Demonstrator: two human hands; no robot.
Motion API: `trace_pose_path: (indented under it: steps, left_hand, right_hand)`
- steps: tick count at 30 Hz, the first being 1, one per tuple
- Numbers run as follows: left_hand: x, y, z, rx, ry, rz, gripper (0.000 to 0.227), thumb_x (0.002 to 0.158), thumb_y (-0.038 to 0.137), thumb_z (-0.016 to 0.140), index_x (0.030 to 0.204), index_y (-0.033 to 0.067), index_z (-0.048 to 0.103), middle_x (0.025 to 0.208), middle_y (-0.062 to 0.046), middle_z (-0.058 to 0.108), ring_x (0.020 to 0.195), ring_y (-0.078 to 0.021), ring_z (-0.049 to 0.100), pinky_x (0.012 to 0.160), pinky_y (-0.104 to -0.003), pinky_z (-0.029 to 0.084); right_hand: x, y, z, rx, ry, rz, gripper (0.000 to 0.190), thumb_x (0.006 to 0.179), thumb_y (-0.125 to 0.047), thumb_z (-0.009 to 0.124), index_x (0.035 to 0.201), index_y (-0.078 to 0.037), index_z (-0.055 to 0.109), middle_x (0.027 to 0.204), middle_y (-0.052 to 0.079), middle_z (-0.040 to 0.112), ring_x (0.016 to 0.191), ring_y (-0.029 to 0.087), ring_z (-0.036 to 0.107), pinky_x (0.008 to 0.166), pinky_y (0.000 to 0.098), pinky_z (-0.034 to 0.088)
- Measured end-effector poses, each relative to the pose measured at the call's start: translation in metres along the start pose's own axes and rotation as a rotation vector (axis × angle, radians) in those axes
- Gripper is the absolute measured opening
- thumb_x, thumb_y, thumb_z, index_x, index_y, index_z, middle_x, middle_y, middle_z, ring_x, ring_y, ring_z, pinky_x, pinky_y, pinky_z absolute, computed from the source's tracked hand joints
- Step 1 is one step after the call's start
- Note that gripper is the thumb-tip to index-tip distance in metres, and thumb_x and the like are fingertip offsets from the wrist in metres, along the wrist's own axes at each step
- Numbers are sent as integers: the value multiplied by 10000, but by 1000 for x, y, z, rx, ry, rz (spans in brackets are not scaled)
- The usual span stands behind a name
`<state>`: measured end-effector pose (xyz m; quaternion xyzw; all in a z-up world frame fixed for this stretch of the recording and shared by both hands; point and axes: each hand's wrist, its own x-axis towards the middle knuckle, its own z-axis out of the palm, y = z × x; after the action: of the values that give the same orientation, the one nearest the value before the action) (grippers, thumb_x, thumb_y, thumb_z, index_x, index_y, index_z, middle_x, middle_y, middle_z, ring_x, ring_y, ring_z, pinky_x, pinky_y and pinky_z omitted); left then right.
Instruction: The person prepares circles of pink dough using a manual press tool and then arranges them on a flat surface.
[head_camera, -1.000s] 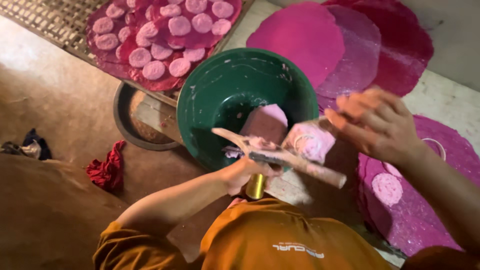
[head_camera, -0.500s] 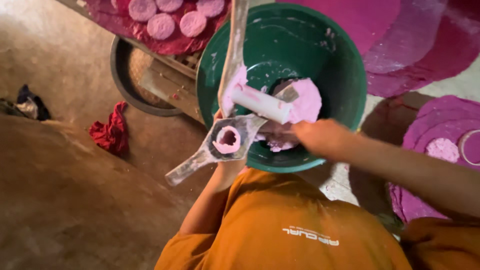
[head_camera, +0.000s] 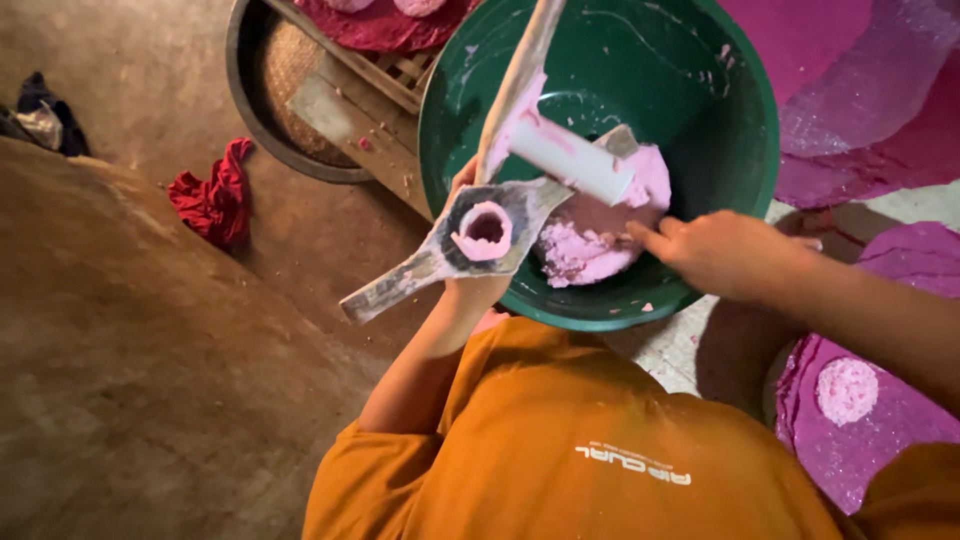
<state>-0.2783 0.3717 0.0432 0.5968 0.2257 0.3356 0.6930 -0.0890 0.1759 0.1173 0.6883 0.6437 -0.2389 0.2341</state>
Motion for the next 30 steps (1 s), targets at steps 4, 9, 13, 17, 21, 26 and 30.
trace_pose_path:
  steps: [4, 9, 13, 17, 21, 26, 30]
  left_hand:
    - [-1, -1, 5, 96, 30, 89, 406, 868, 29, 815, 1225, 32, 622, 1289, -86, 620, 1022, -140, 644, 877, -256, 530]
    - [-7, -1, 13, 281, 11, 297, 365, 876, 18, 827, 1188, 42, 640, 1370, -98, 596, 1062, -146, 646, 903, -253, 528]
    - [-6, 7, 21, 238, -13, 249, 499, 853, 36, 832, 1299, 47, 608, 1280, -69, 628, 1011, -132, 634, 871, -254, 524]
    - [2, 20, 20, 297, -30, 165, 577, 842, 110, 844, 1363, 57, 600, 1169, -38, 685, 965, -140, 662, 846, -269, 541]
    - [14, 43, 26, 855, -111, 400, 589, 785, 215, 836, 1329, 95, 647, 1243, -70, 677, 1051, -253, 686, 850, -352, 561]
    - [20, 65, 35, 849, -427, 528, 549, 772, 318, 793, 1261, 113, 651, 1399, -70, 625, 1143, -265, 670, 909, -387, 565]
    - [28, 62, 45, 992, -460, 596, 444, 902, 277, 759, 1303, 122, 649, 1510, -11, 610, 1147, -232, 671, 898, -359, 579]
  right_hand:
    - [-10, -9, 18, 76, -107, -22, 775, 843, -61, 511, 1580, -123, 282, 1002, 136, 638, 794, 335, 736, 714, 452, 597]
    - [-46, -21, 31, 179, -139, 3, 711, 907, -89, 466, 1592, -171, 296, 1003, 99, 627, 811, 295, 731, 748, 423, 586]
    - [-85, -18, 44, 367, -277, 199, 823, 856, -52, 523, 1600, -331, 307, 1058, 63, 676, 844, 287, 729, 772, 429, 587]
    - [-126, 2, 43, 716, 117, 137, 619, 878, -136, 620, 1467, -321, 569, 1071, 45, 796, 741, 192, 768, 682, 358, 600]
    - [-149, 23, 22, 873, 208, 391, 455, 945, -250, 681, 1397, -305, 685, 807, 93, 708, 626, 162, 630, 602, 339, 564]
    - [-142, 36, -22, 754, 128, 527, 375, 967, -277, 692, 1337, -339, 702, 814, 26, 748, 540, 179, 570, 517, 347, 520]
    - [-129, 21, -68, 83, 451, 358, 531, 838, -211, 650, 1341, -377, 686, 844, -49, 748, 537, 203, 639, 452, 380, 491]
